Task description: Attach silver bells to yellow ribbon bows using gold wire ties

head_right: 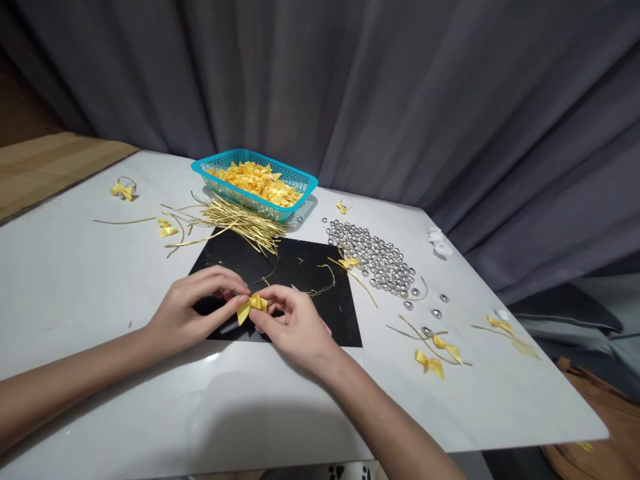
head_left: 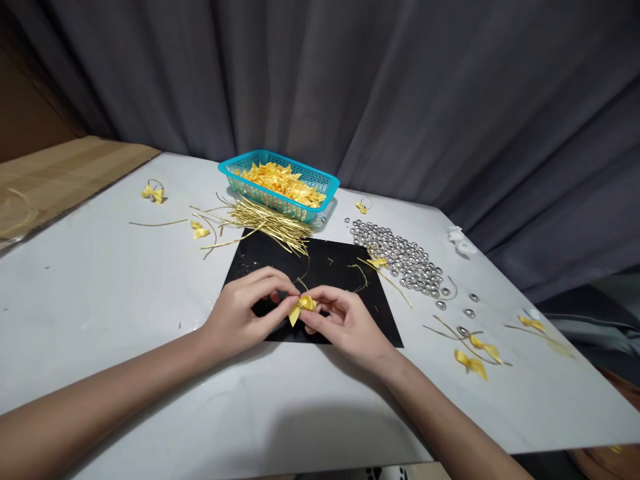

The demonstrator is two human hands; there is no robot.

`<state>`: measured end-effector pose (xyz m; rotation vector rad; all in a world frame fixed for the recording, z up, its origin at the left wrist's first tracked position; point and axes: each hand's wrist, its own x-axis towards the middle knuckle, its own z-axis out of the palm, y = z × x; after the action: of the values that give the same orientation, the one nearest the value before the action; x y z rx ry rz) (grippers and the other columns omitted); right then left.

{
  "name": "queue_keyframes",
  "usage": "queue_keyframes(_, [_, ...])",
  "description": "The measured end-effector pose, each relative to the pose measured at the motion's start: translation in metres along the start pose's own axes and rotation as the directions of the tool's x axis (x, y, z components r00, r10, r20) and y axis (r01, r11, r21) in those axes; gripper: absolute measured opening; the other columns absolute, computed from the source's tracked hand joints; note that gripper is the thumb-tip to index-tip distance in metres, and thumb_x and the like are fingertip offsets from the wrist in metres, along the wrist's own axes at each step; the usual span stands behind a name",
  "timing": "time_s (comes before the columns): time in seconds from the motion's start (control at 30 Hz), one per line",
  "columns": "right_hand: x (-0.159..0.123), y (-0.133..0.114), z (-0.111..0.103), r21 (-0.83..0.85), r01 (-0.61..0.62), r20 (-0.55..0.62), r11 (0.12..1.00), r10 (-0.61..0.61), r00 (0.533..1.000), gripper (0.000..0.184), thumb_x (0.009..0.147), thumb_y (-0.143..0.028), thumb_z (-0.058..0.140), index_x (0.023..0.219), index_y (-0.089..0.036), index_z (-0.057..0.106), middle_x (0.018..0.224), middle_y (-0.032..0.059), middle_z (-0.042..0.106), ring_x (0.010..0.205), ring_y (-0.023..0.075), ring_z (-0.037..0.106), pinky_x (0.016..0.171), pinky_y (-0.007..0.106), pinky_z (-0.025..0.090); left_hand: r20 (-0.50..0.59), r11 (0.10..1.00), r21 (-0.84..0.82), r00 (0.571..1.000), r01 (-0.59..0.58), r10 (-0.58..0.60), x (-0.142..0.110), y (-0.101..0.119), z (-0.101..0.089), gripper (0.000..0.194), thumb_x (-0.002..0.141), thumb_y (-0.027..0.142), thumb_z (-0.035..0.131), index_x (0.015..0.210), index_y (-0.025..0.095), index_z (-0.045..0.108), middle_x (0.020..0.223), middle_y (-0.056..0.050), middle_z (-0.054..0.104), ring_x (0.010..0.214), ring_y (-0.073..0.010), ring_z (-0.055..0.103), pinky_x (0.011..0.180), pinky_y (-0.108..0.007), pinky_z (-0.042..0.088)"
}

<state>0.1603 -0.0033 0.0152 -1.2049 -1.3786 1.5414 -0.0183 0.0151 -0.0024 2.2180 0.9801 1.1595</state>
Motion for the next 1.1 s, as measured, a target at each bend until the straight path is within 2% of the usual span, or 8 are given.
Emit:
queue_keyframes(0.27, [-0.002,-0.001,0.0,0.003,0.004,0.012,1.0,-0.004,1.0,0.025,0.069,-0.035,0.071,0.083,-0.016,0.063,0.068,-0.0006,0.058,0.06,0.0096,0.054,0.056,0.024,0.044,0.011,0.971,0.126,0.979,-0.201,0.202,-0.004,-0.002,-0.001,0.012,0.082,0.016,0.056,0.087,0.019,0.065,0.085,-0.006,0.069,0.075,-0.0148,0.064,0.068,-0.025,0.049])
queue_keyframes(0.37, [-0.003,-0.001,0.001,-0.016,0.001,0.018,1.0,-0.001,1.0,0.024,0.07,-0.033,0.07,0.084,-0.016,0.062,0.069,-0.0005,0.058,0.06,0.0097,0.054,0.057,0.024,0.044,0.03,0.97,0.122,0.978,-0.208,0.206,-0.004,0.002,-0.002,0.013,0.083,0.011,0.052,0.088,0.018,0.061,0.087,-0.005,0.066,0.078,-0.0136,0.062,0.069,-0.024,0.047])
queue_keyframes(0.6, [-0.004,-0.004,0.003,0.06,-0.007,0.043,0.998,0.004,0.999,0.028,0.067,-0.038,0.072,0.081,-0.016,0.062,0.069,0.0002,0.06,0.059,0.0096,0.055,0.058,0.025,0.046,0.151,0.984,-0.155,0.987,0.088,-0.064,-0.003,0.01,0.0,0.013,0.093,0.02,0.036,0.084,0.02,0.045,0.085,-0.003,0.051,0.077,-0.0139,0.05,0.071,-0.027,0.042])
queue_keyframes(0.73, [-0.004,-0.005,0.002,0.097,-0.015,0.017,0.995,0.013,1.0,0.03,0.064,-0.038,0.075,0.08,-0.016,0.062,0.068,-0.0008,0.06,0.057,0.0088,0.054,0.058,0.025,0.047,0.121,0.857,-0.423,0.956,0.294,-0.268,-0.004,0.009,0.004,0.017,0.094,0.031,0.032,0.085,0.021,0.042,0.09,-0.002,0.048,0.071,-0.0123,0.048,0.063,-0.025,0.043])
queue_keyframes(0.8, [-0.003,-0.006,0.001,0.111,-0.015,0.002,0.994,0.015,1.0,0.028,0.064,-0.036,0.075,0.079,-0.016,0.062,0.068,-0.0013,0.06,0.056,0.0087,0.055,0.058,0.025,0.047,0.083,0.787,-0.515,0.934,0.339,-0.349,-0.002,0.009,0.004,0.017,0.094,0.034,0.034,0.084,0.021,0.042,0.091,-0.001,0.048,0.07,-0.0114,0.048,0.06,-0.023,0.043])
queue_keyframes(0.9, [-0.003,-0.006,0.001,0.13,-0.008,0.0,0.991,0.008,1.0,0.026,0.064,-0.034,0.075,0.079,-0.016,0.062,0.067,-0.0016,0.06,0.056,0.0084,0.055,0.059,0.024,0.048,0.096,0.758,-0.53,0.915,0.381,-0.393,0.0,0.009,0.003,0.014,0.09,0.034,0.044,0.084,0.021,0.045,0.088,-0.001,0.05,0.071,-0.0116,0.049,0.061,-0.023,0.042])
queue_keyframes(1.0, [-0.002,-0.005,0.001,0.149,0.006,0.001,0.989,-0.006,1.0,0.026,0.065,-0.035,0.074,0.079,-0.016,0.062,0.07,-0.0012,0.06,0.058,0.008,0.055,0.06,0.024,0.048,0.182,0.772,-0.456,0.895,0.443,-0.406,0.002,0.01,0.002,0.014,0.084,0.033,0.053,0.087,0.019,0.052,0.082,-0.001,0.054,0.072,-0.0132,0.051,0.061,-0.024,0.041])
queue_keyframes(1.1, [-0.001,-0.004,0.001,0.15,0.01,-0.003,0.989,-0.01,1.0,0.025,0.067,-0.036,0.073,0.078,-0.016,0.062,0.071,-0.0012,0.06,0.059,0.0077,0.054,0.059,0.023,0.048,0.243,0.757,-0.432,0.871,0.491,-0.427,0.005,0.009,0.002,0.017,0.082,0.034,0.055,0.079,0.018,0.056,0.072,0.0,0.054,0.066,-0.0126,0.05,0.059,-0.025,0.039])
